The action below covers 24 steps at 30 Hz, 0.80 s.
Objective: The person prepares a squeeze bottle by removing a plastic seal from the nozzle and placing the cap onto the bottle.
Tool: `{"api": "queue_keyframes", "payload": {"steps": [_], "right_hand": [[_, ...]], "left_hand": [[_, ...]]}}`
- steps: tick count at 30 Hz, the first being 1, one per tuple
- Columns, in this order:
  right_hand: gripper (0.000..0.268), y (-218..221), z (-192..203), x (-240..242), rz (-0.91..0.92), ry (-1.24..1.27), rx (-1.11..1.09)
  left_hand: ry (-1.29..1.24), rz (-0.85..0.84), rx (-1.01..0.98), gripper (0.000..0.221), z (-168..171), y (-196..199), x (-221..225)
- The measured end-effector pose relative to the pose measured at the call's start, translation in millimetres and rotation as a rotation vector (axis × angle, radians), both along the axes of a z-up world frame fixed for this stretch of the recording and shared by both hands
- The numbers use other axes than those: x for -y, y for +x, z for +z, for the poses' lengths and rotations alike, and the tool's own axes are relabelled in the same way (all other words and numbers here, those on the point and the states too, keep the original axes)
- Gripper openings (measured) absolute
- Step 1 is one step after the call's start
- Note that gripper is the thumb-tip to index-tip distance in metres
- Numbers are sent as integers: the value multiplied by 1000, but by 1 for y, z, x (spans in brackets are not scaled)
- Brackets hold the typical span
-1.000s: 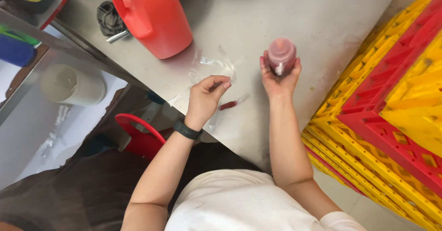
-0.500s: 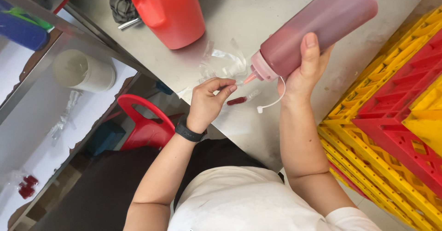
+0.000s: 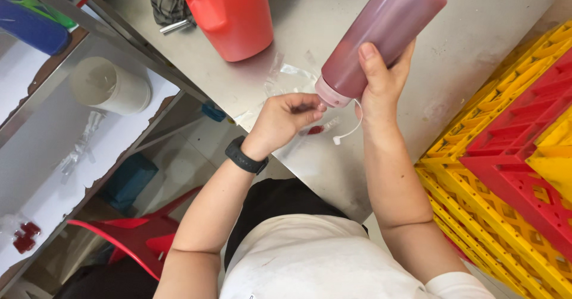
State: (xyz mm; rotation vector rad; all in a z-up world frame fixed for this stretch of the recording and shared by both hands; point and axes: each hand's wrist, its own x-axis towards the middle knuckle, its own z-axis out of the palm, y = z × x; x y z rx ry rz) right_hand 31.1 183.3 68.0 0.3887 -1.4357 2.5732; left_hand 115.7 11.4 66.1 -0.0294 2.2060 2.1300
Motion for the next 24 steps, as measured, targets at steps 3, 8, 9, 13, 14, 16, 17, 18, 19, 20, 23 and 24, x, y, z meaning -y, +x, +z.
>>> {"api": "queue_keyframes", "payload": {"steps": [3, 8, 9, 13, 14, 16, 17, 18, 19, 20, 23, 24], "right_hand": [[84, 0, 4, 3, 7, 45, 1], [83, -11, 13, 3, -10, 59, 22], [82, -12, 14, 2, -14, 56, 48], [81, -9, 18, 3, 44, 19, 55], [81, -10, 18, 4, 67, 22, 78], [82, -11, 21, 7, 94, 26, 99], [82, -12, 22, 8, 93, 32, 112], [83, -10, 22, 8, 93, 40, 129], [83, -10, 22, 8, 98, 41, 130], [83, -10, 23, 8, 98, 29, 133], [84, -7, 22, 10, 100, 47, 118], [84, -7, 22, 11, 98, 76, 96]], "left_hand": [[-48, 41, 111, 34, 7, -5, -1], [81, 20, 183, 49, 7, -2, -3], [172, -47, 71, 53, 4, -2, 0], [14, 52, -18, 76, 4, -7, 3], [13, 58, -21, 76, 6, -7, 1], [121, 40, 127, 73, 10, -6, 0], [120, 44, 124, 73, 13, -4, 1], [234, -2, 108, 76, 14, 2, 2], [347, -48, 93, 78, 15, 6, 2], [349, -45, 91, 78, 15, 6, 2], [445, -36, 111, 87, 11, 5, 1], [401, -2, 153, 86, 9, 2, 1]]}}
